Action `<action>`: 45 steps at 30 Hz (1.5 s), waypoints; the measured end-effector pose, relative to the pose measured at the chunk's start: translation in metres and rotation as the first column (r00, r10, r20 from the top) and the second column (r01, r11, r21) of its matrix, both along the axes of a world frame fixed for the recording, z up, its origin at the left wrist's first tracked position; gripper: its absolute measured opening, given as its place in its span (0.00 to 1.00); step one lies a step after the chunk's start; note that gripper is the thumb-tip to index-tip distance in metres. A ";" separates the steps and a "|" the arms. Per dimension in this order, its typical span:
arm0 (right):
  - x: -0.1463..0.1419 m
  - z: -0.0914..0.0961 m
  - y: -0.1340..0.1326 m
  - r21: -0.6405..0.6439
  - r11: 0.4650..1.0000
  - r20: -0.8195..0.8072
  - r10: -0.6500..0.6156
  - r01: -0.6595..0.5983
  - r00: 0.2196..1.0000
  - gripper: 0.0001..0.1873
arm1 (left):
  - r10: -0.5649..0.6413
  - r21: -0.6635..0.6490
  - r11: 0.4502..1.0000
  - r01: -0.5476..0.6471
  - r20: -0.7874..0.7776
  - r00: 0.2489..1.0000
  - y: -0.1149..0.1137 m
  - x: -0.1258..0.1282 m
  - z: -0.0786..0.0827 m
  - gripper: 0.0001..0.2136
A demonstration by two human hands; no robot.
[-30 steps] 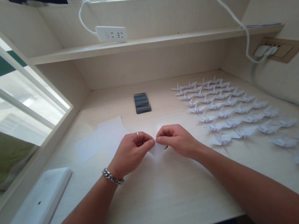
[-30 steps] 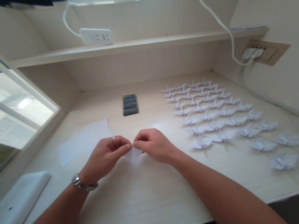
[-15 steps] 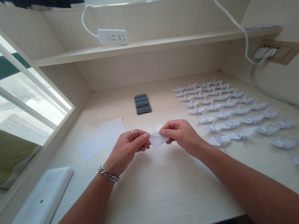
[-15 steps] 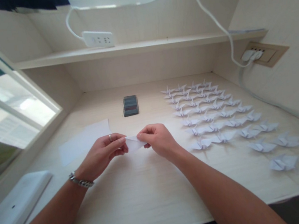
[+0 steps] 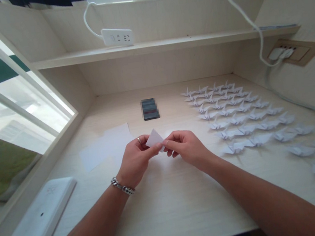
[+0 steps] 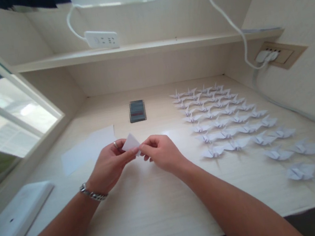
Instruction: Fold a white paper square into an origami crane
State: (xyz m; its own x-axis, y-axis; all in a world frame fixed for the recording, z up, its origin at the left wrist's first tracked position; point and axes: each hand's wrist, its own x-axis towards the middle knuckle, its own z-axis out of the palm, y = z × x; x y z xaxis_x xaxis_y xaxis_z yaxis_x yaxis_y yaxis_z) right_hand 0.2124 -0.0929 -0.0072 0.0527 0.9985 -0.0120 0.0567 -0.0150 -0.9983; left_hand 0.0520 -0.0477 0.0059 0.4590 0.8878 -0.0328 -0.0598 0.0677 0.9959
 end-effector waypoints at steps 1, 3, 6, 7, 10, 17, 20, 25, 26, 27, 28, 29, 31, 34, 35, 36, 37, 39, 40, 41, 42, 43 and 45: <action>0.001 0.000 0.000 0.016 1.000 0.026 0.003 -0.003 1.000 0.09 | 0.004 0.021 1.000 -0.003 -0.028 1.000 0.000 0.000 0.001 0.12; 0.003 0.000 0.000 0.057 0.998 0.070 0.013 -0.017 0.997 0.09 | 0.002 0.057 0.998 0.004 -0.114 0.993 -0.001 -0.001 0.003 0.10; 0.007 0.003 0.000 0.115 0.993 0.024 0.013 -0.016 1.000 0.11 | -0.063 0.084 0.993 0.088 -0.259 0.964 -0.001 -0.003 0.007 0.09; 0.008 0.004 0.000 0.117 0.993 -0.002 0.021 -0.021 1.000 0.11 | -0.083 0.086 0.990 0.112 -0.285 0.955 -0.001 -0.004 0.008 0.08; 0.012 0.008 0.001 0.072 0.997 -0.043 0.025 -0.022 0.999 0.09 | -0.081 0.088 0.990 0.108 -0.260 0.962 -0.001 -0.005 0.012 0.07; 0.017 0.024 0.006 -0.048 0.998 -0.091 0.041 -0.046 0.995 0.10 | -0.086 0.134 0.983 0.124 -0.262 0.961 0.004 -0.005 0.029 0.08; 0.021 0.027 0.012 -0.020 0.998 -0.047 0.060 -0.061 0.997 0.10 | -0.100 0.175 0.972 0.157 -0.295 0.950 0.009 -0.001 0.034 0.06; 0.020 0.014 0.016 0.031 0.999 -0.030 0.025 -0.024 0.999 0.09 | -0.073 0.202 0.972 0.122 -0.234 0.970 0.017 0.005 0.018 0.08; 0.020 0.011 0.015 0.050 0.999 -0.031 0.021 -0.019 0.999 0.09 | -0.059 0.203 0.973 0.105 -0.223 0.973 0.017 0.005 0.014 0.08; 0.019 0.009 0.013 0.067 0.997 -0.032 0.029 -0.027 0.999 0.09 | -0.050 0.198 0.976 0.092 -0.204 0.978 0.017 0.004 0.011 0.08; 0.018 0.007 0.010 0.082 0.996 -0.033 0.044 -0.041 0.998 0.09 | -0.056 0.191 0.977 0.093 -0.190 0.980 0.015 0.003 0.009 0.08; 0.018 0.006 0.008 0.094 0.994 -0.031 0.054 -0.051 0.998 0.09 | -0.067 0.185 0.978 0.100 -0.175 0.982 0.013 0.002 0.007 0.08; 0.018 0.007 0.003 0.117 0.992 -0.003 0.053 -0.053 0.999 0.08 | -0.082 0.170 0.980 0.107 -0.146 0.986 0.008 0.001 0.008 0.08; 0.017 0.010 -0.002 0.137 0.989 0.024 0.056 -0.058 0.998 0.07 | -0.071 0.164 0.982 0.089 -0.116 0.991 0.003 0.000 0.012 0.08; 0.017 0.011 -0.003 0.140 0.988 0.020 0.059 -0.061 0.998 0.07 | -0.057 0.167 0.983 0.074 -0.105 0.993 0.002 0.000 0.012 0.08; 0.017 0.012 -0.004 0.142 0.988 0.012 0.062 -0.063 0.998 0.07 | -0.042 0.170 0.984 0.057 -0.091 0.995 0.002 0.000 0.013 0.08; 0.017 0.013 -0.004 0.144 0.988 0.003 0.064 -0.064 0.998 0.07 | -0.028 0.170 0.985 0.041 -0.076 0.997 0.002 -0.001 0.012 0.07; 0.017 0.013 -0.004 0.145 0.987 -0.021 0.068 -0.064 0.997 0.07 | -0.016 0.160 0.987 0.022 -0.038 0.999 0.003 -0.002 0.011 0.06; 0.016 0.014 -0.005 0.145 0.987 -0.035 0.069 -0.064 0.997 0.07 | -0.017 0.148 0.989 0.019 -0.014 1.000 0.004 -0.003 0.010 0.05; 0.016 0.014 -0.005 0.145 0.988 -0.051 0.069 -0.061 0.996 0.07 | -0.016 0.133 0.991 0.015 0.010 1.000 0.004 -0.003 0.009 0.05; 0.016 0.014 -0.005 0.144 0.988 -0.066 0.068 -0.058 0.996 0.07 | -0.014 0.118 0.993 0.010 0.032 0.999 0.005 -0.004 0.009 0.05; 0.016 0.014 -0.005 0.144 0.988 -0.080 0.065 -0.053 0.995 0.07 | -0.010 0.102 0.995 0.005 0.050 0.999 0.005 -0.004 0.008 0.05; 0.015 0.014 -0.006 0.146 0.988 -0.104 0.059 -0.043 0.993 0.07 | -0.005 0.080 0.997 -0.001 0.075 0.997 0.005 -0.005 0.008 0.05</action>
